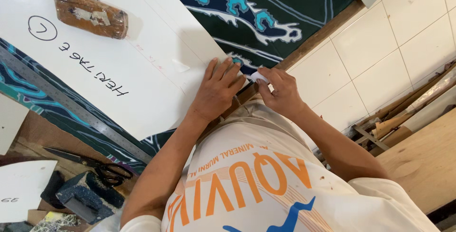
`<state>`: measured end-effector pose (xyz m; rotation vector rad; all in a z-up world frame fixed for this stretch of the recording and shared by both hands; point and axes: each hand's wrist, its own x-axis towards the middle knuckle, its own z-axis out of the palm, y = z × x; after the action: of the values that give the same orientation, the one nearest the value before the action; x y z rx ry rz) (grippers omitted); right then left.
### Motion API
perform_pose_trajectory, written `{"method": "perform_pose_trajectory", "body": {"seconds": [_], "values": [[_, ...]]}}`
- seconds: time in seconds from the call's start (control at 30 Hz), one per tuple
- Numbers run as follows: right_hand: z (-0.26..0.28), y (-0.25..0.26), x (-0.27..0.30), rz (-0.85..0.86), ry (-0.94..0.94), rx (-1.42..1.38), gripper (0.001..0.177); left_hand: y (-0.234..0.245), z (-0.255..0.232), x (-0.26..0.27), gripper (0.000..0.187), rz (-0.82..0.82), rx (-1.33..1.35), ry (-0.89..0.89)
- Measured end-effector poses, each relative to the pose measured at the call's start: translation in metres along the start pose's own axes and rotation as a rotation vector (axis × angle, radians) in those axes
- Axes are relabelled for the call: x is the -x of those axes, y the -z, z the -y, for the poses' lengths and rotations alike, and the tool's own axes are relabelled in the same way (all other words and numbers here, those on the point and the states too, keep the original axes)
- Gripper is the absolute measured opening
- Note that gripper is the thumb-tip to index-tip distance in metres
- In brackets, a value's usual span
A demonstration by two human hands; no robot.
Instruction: The person places paper pattern pieces on a patterned fabric, aligns them, and uses a ruler and chalk to trace and mark the fabric along the pattern edges. The person adjusts the pattern and ruler repeatedly to ensure accurate marking.
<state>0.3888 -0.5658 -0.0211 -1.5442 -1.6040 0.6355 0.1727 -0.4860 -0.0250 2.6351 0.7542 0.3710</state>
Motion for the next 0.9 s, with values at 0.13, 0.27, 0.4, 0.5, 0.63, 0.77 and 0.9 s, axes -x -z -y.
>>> {"method": "perform_pose_trajectory", "body": {"seconds": [0.13, 0.27, 0.4, 0.5, 0.63, 0.77, 0.9], "values": [[0.000, 0.001, 0.003, 0.031, 0.049, 0.034, 0.031, -0.007, -0.001, 0.003, 0.029, -0.031, -0.006, 0.014], [-0.001, 0.001, 0.003, 0.073, 0.043, 0.072, 0.030, -0.010, 0.001, 0.004, 0.032, -0.034, -0.019, 0.011], [-0.002, 0.000, 0.004, 0.088, 0.070, 0.091, 0.029, -0.011, 0.002, 0.005, 0.032, -0.034, -0.024, 0.005], [-0.003, -0.001, 0.006, 0.081, 0.103, 0.122, 0.029, -0.013, 0.002, 0.005, 0.034, -0.035, -0.033, -0.001], [0.003, -0.003, 0.001, 0.074, 0.142, 0.177, 0.031, -0.016, 0.002, 0.006, 0.030, -0.038, -0.007, 0.016], [0.020, 0.004, -0.008, 0.146, 0.139, 0.269, 0.034, -0.016, 0.002, 0.006, 0.027, -0.038, -0.016, 0.005], [0.039, 0.026, -0.012, 0.313, -0.025, 0.330, 0.024, -0.006, 0.000, 0.001, 0.030, -0.027, -0.012, 0.014]]}}
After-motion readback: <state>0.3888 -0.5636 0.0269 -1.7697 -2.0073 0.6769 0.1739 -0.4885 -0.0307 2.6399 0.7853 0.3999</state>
